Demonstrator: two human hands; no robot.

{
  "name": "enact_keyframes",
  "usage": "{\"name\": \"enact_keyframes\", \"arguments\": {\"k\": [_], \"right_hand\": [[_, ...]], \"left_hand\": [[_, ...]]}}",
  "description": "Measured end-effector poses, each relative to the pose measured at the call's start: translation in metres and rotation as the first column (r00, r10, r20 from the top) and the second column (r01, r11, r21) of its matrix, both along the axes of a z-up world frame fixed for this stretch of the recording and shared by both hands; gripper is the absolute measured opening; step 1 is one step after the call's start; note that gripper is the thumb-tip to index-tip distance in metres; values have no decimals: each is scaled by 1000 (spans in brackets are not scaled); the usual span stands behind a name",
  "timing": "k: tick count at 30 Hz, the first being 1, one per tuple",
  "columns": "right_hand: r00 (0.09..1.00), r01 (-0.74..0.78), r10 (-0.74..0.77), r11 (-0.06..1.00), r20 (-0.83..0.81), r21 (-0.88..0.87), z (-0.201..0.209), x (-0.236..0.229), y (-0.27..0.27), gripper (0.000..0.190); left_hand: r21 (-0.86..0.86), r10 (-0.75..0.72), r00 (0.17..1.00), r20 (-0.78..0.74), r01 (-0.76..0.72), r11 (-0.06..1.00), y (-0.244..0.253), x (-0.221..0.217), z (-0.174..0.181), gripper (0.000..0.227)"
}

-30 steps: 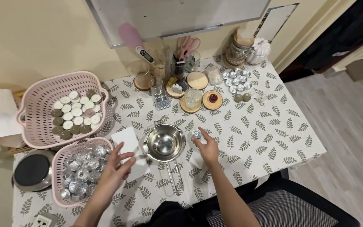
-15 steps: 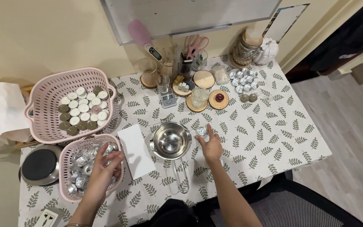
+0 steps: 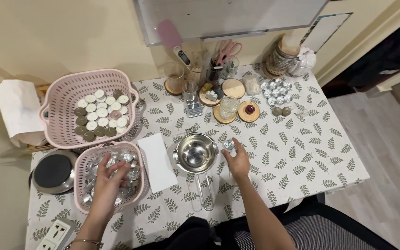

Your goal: Cleaning and preparing small metal candle containers and glass jars using a paper tissue at a workshop table.

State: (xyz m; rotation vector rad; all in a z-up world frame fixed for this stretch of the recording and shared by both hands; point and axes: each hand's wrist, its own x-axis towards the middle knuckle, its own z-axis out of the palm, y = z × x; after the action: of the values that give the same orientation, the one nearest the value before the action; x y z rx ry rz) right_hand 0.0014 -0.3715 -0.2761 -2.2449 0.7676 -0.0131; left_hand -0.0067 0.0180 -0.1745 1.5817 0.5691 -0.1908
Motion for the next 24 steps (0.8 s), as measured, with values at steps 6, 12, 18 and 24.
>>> {"name": "enact_keyframes", "arguments": {"k": [6, 12, 18, 24], "right_hand": [[987, 163, -163, 986, -2, -41, -9, -8, -1, 89], [803, 493, -507, 860, 312, 130, 85, -48, 16, 67], [852, 247, -462, 770, 247, 588, 152, -57, 28, 58], [834, 40, -470, 574, 288, 818, 114, -60, 26, 38]], "left_hand": [[143, 83, 996, 42, -89, 986, 35, -12, -3, 84], [739, -320, 947, 30, 195, 645, 61, -24, -10, 58], [787, -263, 964, 30, 139, 601, 35, 4, -14, 39], [832, -187, 977, 100, 21, 555, 40, 25, -59, 41]]}}
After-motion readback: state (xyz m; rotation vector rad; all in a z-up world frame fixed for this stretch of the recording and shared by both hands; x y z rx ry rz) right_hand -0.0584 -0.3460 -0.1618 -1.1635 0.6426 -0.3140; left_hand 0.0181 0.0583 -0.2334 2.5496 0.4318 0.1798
